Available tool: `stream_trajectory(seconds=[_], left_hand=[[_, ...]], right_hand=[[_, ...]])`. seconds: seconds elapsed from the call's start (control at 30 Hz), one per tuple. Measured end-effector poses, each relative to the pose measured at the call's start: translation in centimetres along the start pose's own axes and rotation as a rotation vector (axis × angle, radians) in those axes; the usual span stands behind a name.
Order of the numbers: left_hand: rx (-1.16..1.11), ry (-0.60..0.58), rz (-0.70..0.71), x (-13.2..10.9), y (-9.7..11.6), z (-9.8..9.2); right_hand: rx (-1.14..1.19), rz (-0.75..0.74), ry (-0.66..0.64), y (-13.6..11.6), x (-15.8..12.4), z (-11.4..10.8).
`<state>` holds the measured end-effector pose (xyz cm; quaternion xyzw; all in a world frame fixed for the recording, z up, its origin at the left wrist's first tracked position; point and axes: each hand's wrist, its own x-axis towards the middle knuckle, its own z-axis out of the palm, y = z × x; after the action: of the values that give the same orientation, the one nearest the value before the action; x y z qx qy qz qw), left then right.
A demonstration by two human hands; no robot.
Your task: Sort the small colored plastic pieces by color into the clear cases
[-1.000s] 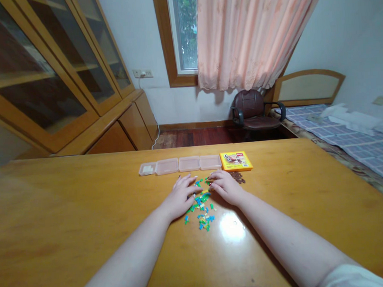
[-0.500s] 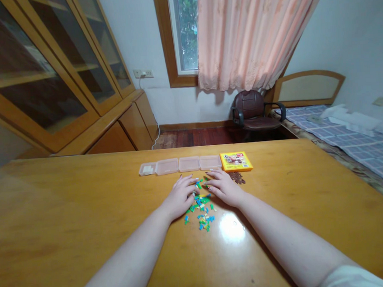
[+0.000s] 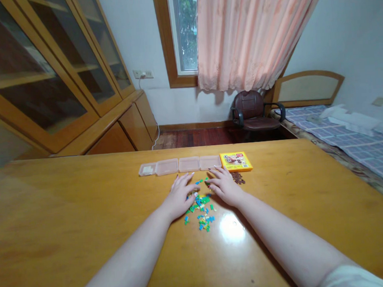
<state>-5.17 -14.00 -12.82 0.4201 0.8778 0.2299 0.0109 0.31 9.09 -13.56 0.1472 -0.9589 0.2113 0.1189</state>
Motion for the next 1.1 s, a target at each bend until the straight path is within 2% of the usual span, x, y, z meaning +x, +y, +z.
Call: stream_trajectory(seconds=[0.17,0.37,0.53,0.73,0.93,1.1], left_hand=[[-0.047,-0.028,0.101,0.05,0.24,-0.47],[-0.048,-0.045,0.086,0.21,-0.11,-0.03],[-0.034,0.003,0.052,0.18,-0.32,0.09],[-0.001,-0.011,0.036,0.18,-0.46,0.23],[0.003,0.033,0.006,0.29,-0.53,0.35],[0.018,-0.034,0.003,0.28,-0.60,0.53]], right_hand=[[0.129,-0.137,0.060,0.57,-0.02,-0.16],[0.223,-0.239,-0.030,0.16,-0.02,-0.62],[0.220,-0.236,-0.104,-0.19,-0.07,-0.64],[0.281,-0.282,-0.083,-0.01,-0.02,-0.45],[0.205,-0.235,-0.058,-0.08,0.00,-0.60],[0.187,-0.225,-0.072,-0.08,-0.02,-0.63]])
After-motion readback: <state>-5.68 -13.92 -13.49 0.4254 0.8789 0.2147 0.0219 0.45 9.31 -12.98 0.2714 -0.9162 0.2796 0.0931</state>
